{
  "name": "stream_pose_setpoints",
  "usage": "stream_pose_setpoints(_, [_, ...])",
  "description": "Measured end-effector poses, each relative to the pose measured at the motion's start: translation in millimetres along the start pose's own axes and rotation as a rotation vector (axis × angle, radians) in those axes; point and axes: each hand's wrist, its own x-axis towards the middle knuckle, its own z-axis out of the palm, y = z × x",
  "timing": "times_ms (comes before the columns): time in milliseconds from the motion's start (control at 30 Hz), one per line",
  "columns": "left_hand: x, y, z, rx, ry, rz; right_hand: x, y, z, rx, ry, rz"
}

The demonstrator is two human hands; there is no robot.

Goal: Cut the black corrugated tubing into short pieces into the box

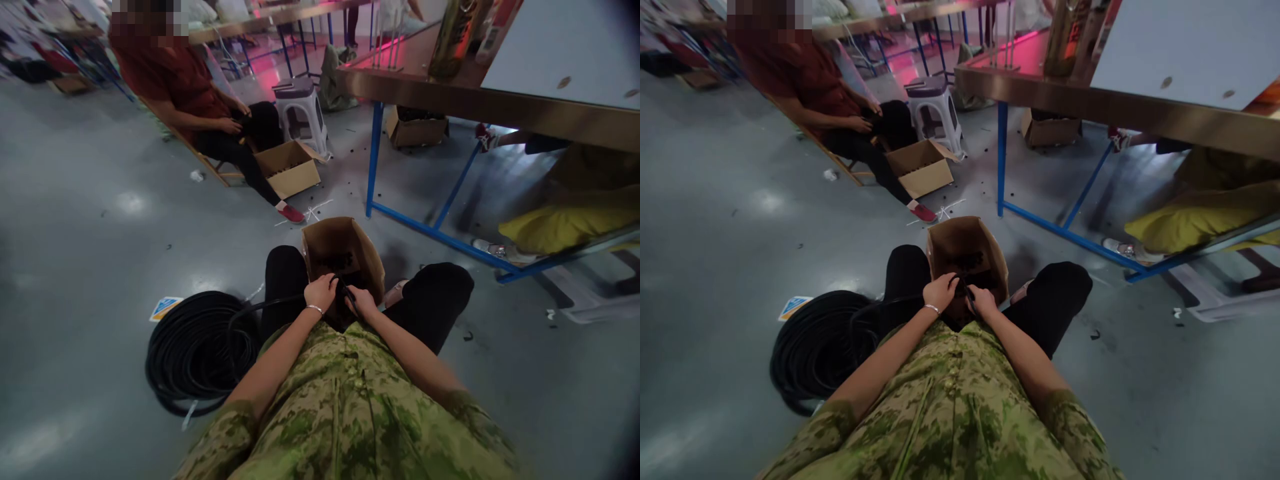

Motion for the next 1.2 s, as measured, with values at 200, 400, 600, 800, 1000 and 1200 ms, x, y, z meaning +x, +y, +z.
stream_pose_setpoints(200, [2.2,-1.7,6.1,0.120,-0.050,-0.006,8.1,1.1,3.8,-0.100,-0.077,0.025])
stream_pose_setpoints(400, [2.2,-7.4,12.8,0.230,-0.110,0.018,15.4,1.8,9.4,-0.141,-0.137,0.020])
stream_pose_setpoints(600, [-1.1,-11.5,17.5,0.310,-0.203,0.079,20.5,7.7,11.0,-0.052,-0.095,0.111])
stream_pose_setpoints(800, [-5.7,-10.0,18.0,0.330,-0.218,0.108,17.6,13.2,10.1,0.054,-0.030,0.154])
stream_pose_setpoints(1000, [-12.8,-9.1,25.6,0.352,-0.287,0.195,16.3,13.2,3.6,0.164,-0.040,0.233])
stream_pose_setpoints(1200, [-13.7,-9.8,25.8,0.336,-0.256,0.197,18.1,14.2,5.0,0.225,-0.028,0.266])
